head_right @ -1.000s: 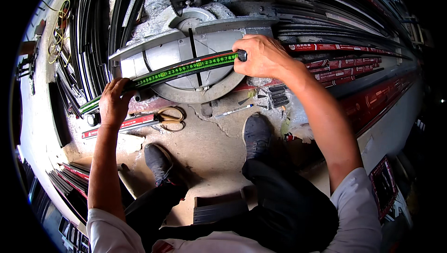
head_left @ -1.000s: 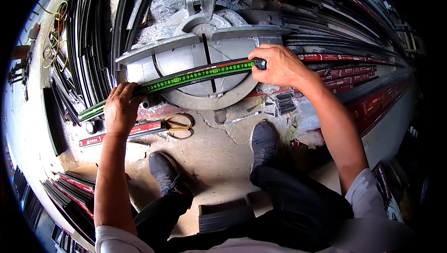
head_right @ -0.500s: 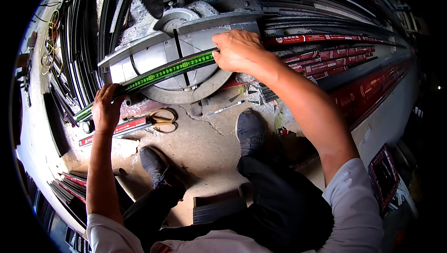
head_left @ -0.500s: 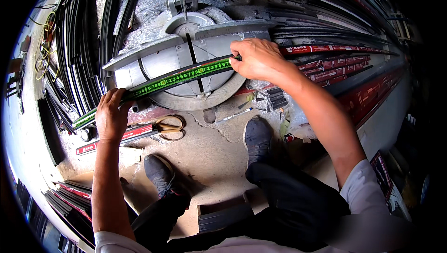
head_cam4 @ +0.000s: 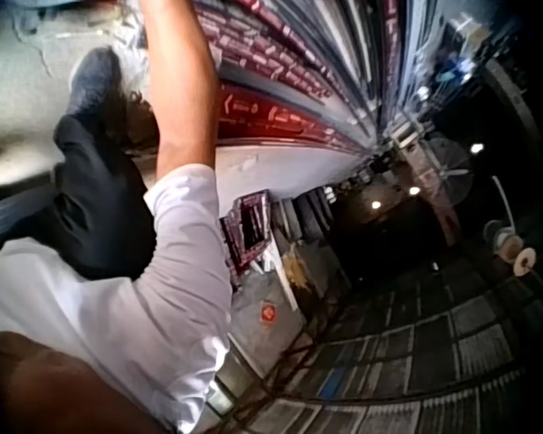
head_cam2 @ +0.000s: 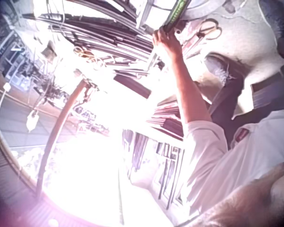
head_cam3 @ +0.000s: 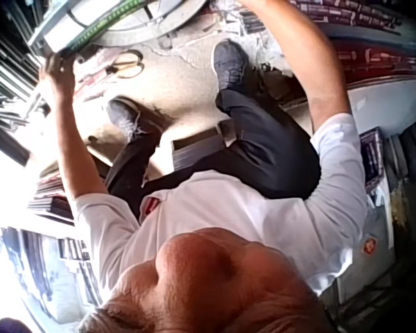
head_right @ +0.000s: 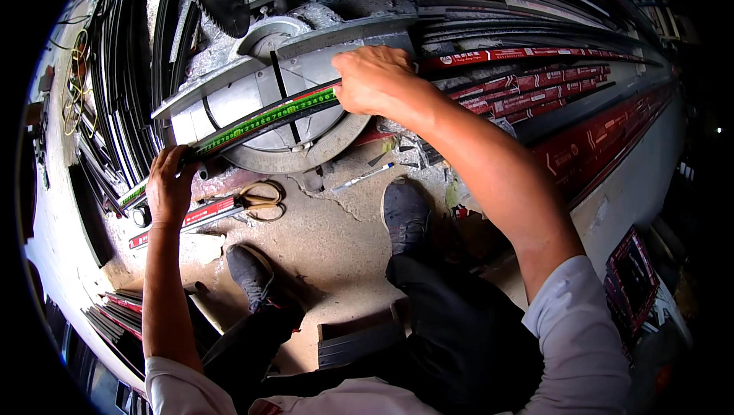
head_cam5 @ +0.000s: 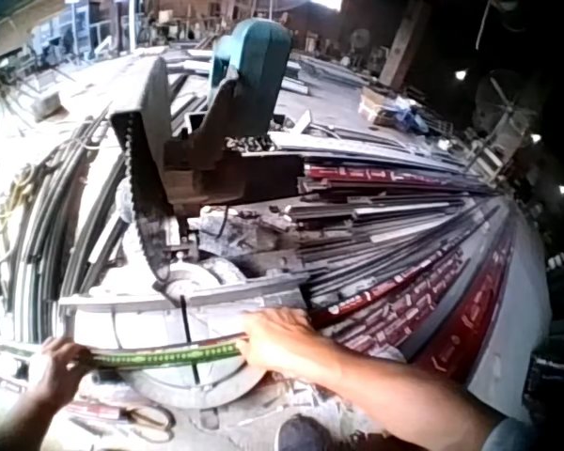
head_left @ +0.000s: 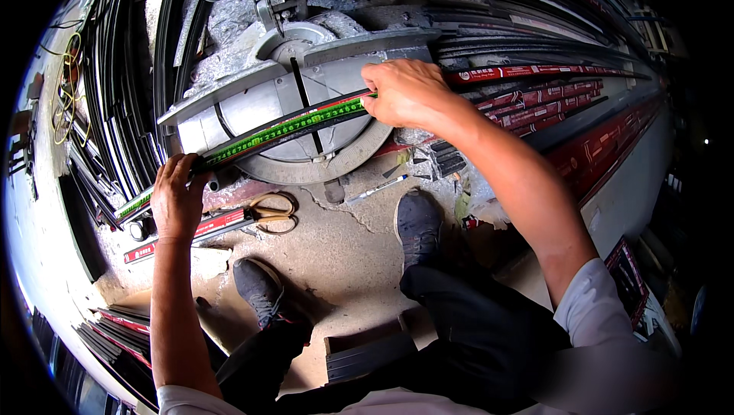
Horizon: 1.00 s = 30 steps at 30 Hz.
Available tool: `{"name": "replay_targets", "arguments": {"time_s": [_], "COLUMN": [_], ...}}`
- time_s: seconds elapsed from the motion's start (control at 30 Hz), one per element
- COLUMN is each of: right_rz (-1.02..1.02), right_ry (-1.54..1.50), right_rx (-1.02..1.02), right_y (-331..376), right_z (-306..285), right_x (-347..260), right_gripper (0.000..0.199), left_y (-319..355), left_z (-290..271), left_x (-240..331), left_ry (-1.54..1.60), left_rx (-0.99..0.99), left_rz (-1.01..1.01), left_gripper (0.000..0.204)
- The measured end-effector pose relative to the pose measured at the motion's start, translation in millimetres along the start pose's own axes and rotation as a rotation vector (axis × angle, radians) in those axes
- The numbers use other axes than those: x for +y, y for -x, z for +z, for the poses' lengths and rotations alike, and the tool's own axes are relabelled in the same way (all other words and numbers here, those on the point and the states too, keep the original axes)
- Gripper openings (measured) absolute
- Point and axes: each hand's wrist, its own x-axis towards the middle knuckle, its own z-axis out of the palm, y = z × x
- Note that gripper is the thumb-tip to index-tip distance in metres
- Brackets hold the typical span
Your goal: The person measures a window frame with a tape measure, marks the required length on a metal profile, and cuts it using a miter saw. The process is repeated for multiple frame pieces.
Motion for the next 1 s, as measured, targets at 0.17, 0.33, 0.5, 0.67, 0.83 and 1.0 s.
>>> {"name": "replay_targets", "arguments": {"time_s": [0.17,0.33,0.5,0.67,0.83,1.0], "right_rz": [0.019,0.022,0.039,0.039,0.030,0.037], "right_ry": [0.019,0.038,0.048,0.052,0.046,0.046], "right_rx": [-0.024,-0.056,-0.128,-0.131,-0.069,-0.051], "right_y": [-4,-6,-4,-3,-3,-3], "right_z": [0,-1,-10,-12,-4,4], "right_x": [1,1,-5,-7,-4,0], "right_gripper": [0.032,0.032,0.034,0.035,0.035,0.033], "left_y": [3,6,10,15,15,10], "left_z": [3,5,13,20,17,5], "left_x": [2,1,-3,-5,-2,16], "left_ry": [-0.019,-0.057,-0.081,-0.087,-0.080,-0.078], "left_rx": [0.031,0.040,0.075,0.125,0.103,0.032], "left_rz": [0.015,0.010,0.037,0.069,0.061,0.016], "left_gripper": [0.033,0.038,0.041,0.042,0.045,0.052]}}
